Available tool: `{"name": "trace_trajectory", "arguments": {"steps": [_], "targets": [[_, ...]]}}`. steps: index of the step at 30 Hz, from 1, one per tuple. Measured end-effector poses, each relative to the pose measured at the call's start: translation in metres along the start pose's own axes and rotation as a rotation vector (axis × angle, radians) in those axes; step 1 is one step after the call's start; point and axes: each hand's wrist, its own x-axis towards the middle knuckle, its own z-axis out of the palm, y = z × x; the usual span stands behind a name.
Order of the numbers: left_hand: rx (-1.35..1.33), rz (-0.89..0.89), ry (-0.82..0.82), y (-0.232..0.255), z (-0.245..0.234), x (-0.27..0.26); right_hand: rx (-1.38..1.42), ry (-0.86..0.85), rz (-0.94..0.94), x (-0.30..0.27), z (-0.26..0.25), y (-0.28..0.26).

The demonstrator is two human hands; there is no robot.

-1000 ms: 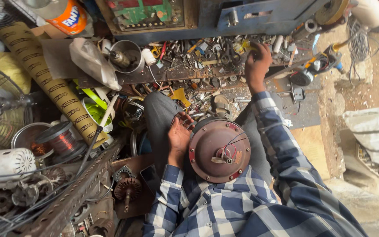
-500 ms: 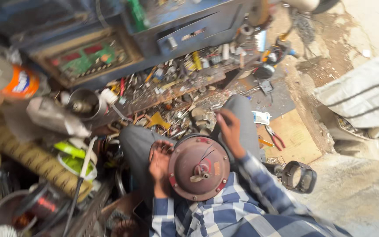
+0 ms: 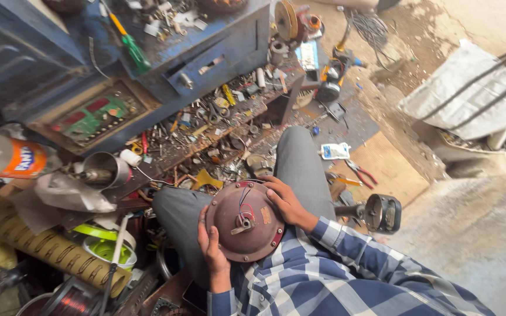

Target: The person holds a circular electric motor on the lap and uses a screwdriver to tighten screws on the motor housing. The person also manipulates the motor's wires and a small terminal block while seated in a cluttered workshop.

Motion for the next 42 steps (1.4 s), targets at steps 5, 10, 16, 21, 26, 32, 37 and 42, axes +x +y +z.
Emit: {"name": "trace_trajectory", "arguments": {"steps": [5,10,16,21,26,32,37,42], "targets": [[0.045,0.093,0.031,-0.006,0.005,-0.002,0.045,0.03,-0.069,-0.001,0.001,-0.002],[0.099,0.147,0.054,-0.02,0.0,-0.008,0.082,0.04,-0.064,-0.005,0.002,0.004],[0.151,0.181,0.07,-0.036,0.0,-0.009,-0.004,0.094,0.032,-0.013,-0.002,0.022],[0.293,0.235,0.13,-0.038,0.002,-0.011,0.037,0.089,0.07,-0.011,0.004,0.034],[0.218,0.19,0.096,-0.027,0.002,-0.009,0.098,0.122,0.126,-0.015,0.0,0.044],[0.524,0.443,0.106,0.019,0.019,-0.026,0.207,0.091,0.128,-0.008,0.002,0.028],[0.671,0.584,-0.092,0.061,0.043,-0.044,0.395,0.077,0.148,-0.012,0.003,0.024],[0.702,0.544,-0.093,0.078,0.057,-0.052,0.32,0.111,0.116,-0.002,0.006,0.029]]}}
